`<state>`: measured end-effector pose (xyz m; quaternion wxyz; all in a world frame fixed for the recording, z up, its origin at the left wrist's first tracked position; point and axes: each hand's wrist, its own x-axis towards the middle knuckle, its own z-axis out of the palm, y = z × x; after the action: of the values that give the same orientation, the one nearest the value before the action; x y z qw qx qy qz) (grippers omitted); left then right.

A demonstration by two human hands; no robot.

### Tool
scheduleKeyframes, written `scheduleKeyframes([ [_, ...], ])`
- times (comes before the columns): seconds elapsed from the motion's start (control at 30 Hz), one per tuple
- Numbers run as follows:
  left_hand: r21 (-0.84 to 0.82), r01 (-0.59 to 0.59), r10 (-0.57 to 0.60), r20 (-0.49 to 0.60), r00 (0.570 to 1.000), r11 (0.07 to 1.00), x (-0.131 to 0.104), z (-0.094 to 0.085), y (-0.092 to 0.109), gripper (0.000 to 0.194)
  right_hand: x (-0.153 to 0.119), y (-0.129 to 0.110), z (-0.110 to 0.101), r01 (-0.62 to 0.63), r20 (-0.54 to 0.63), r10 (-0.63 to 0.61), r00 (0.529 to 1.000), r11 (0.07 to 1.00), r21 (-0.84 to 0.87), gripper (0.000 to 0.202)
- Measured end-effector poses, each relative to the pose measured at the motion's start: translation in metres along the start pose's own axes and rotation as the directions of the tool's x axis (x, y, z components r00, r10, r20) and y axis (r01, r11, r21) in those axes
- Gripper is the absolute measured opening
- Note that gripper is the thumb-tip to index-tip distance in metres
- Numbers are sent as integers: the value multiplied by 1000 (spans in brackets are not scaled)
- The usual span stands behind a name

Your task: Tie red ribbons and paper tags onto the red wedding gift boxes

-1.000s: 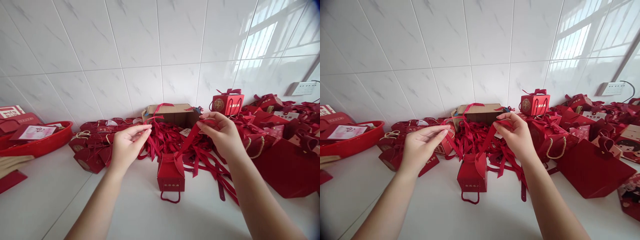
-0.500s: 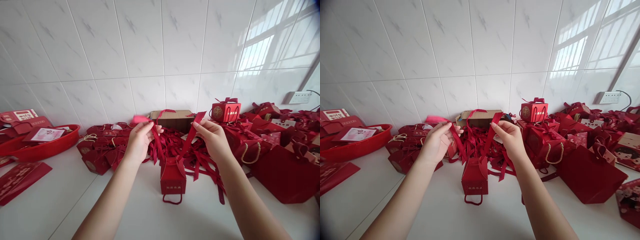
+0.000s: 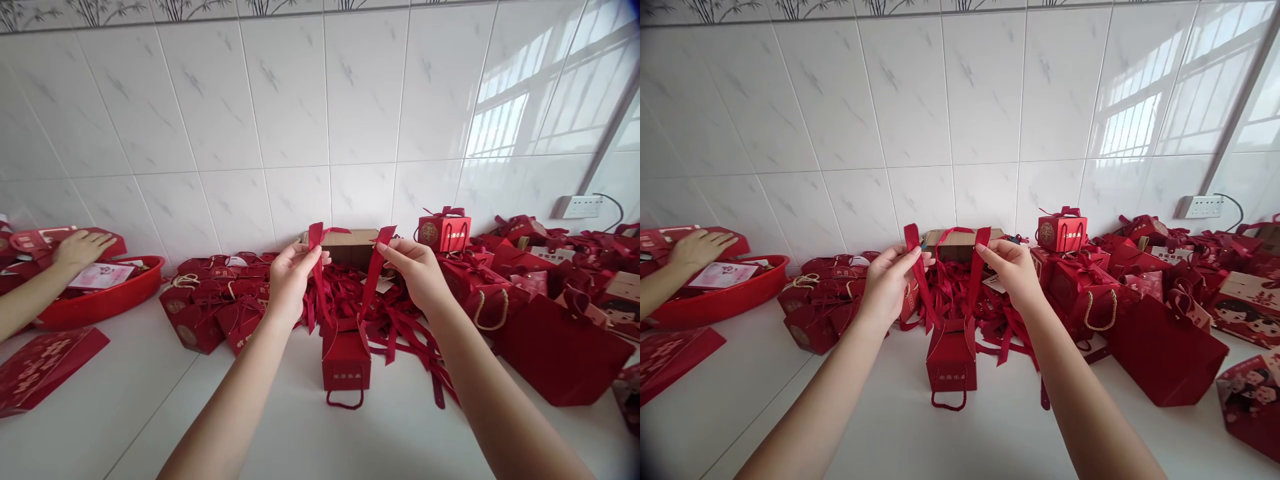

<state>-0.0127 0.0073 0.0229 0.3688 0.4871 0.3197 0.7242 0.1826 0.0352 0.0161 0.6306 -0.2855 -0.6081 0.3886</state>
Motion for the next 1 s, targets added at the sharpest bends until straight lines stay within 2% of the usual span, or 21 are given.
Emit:
scheduleKeyframes([
  [0.23, -43, -12, 15, 66, 998, 999, 4, 4, 0, 17, 0, -4, 3, -11, -4, 11, 1000, 1000, -5, 28],
  [0.4, -53, -82, 85, 40, 996, 995, 9, 6, -5, 21, 1, -2, 5, -9, -16, 10, 1000, 1000, 29, 28],
  [0.8, 153, -283, 283, 20, 959, 947, 5, 0, -12, 17, 1, -1, 3, 6, -17, -5, 1000, 999, 39, 31],
  [1.0, 167, -288, 287, 31, 958, 943, 3, -2, -15, 10, 4, -3, 0, -4, -15, 4, 1000, 999, 35, 29],
])
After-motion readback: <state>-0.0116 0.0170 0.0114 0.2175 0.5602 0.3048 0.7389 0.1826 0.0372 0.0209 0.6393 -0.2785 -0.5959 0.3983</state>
